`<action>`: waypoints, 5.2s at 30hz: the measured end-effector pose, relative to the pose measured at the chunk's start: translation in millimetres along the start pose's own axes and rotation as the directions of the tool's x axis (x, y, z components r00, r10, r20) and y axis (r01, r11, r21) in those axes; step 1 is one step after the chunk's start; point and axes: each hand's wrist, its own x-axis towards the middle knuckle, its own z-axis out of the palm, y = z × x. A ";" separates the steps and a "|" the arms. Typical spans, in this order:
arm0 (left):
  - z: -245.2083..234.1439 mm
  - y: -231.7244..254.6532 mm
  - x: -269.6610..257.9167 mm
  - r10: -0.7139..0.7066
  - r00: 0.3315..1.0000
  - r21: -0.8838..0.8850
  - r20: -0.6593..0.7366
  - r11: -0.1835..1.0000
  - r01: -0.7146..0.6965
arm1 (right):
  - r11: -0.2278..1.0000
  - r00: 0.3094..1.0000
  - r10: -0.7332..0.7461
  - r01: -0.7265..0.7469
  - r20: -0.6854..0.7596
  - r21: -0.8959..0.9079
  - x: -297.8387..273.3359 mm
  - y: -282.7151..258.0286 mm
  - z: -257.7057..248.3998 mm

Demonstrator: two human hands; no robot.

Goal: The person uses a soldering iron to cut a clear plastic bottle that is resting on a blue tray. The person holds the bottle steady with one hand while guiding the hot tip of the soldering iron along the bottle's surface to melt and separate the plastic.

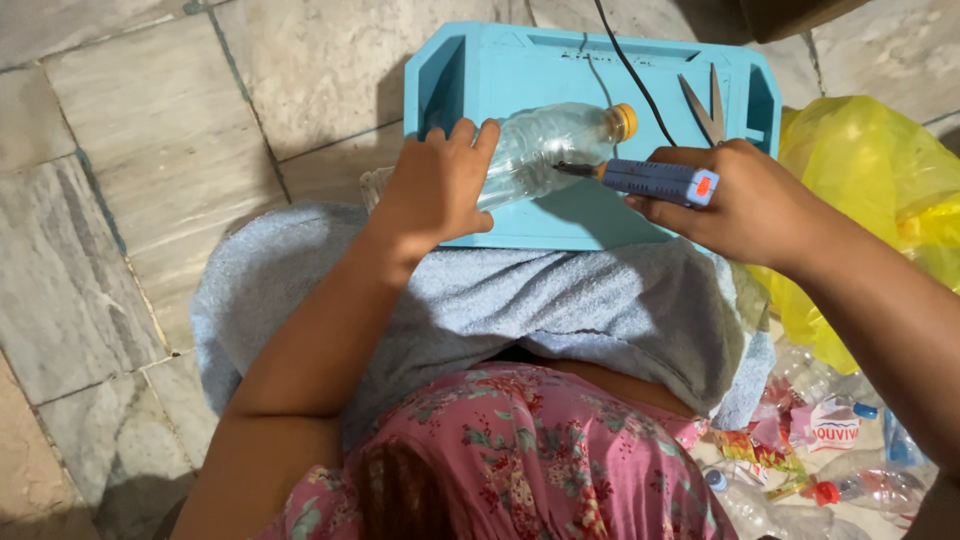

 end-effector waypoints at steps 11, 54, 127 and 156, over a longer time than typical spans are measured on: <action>6.4 -1.5 -2.6 0.039 0.994 0.028 -0.107 0.999 -0.037 | 0.995 0.995 -0.083 0.080 -0.050 -0.068 -2.5 0.5 3.0; -6.3 -25.2 4.1 -0.085 0.957 -0.256 0.279 0.954 0.159 | 0.992 0.987 -0.093 0.103 -0.133 0.071 -46.7 10.4 12.8; 5.4 8.0 9.0 0.047 0.992 0.126 -0.117 0.991 -0.033 | 0.975 0.988 -0.107 0.082 -0.110 -0.209 -7.5 9.2 31.8; -7.3 -8.0 19.7 -0.121 0.944 -0.091 0.308 0.983 0.156 | 0.987 0.978 -0.020 0.052 -0.206 0.153 -67.3 11.0 -2.5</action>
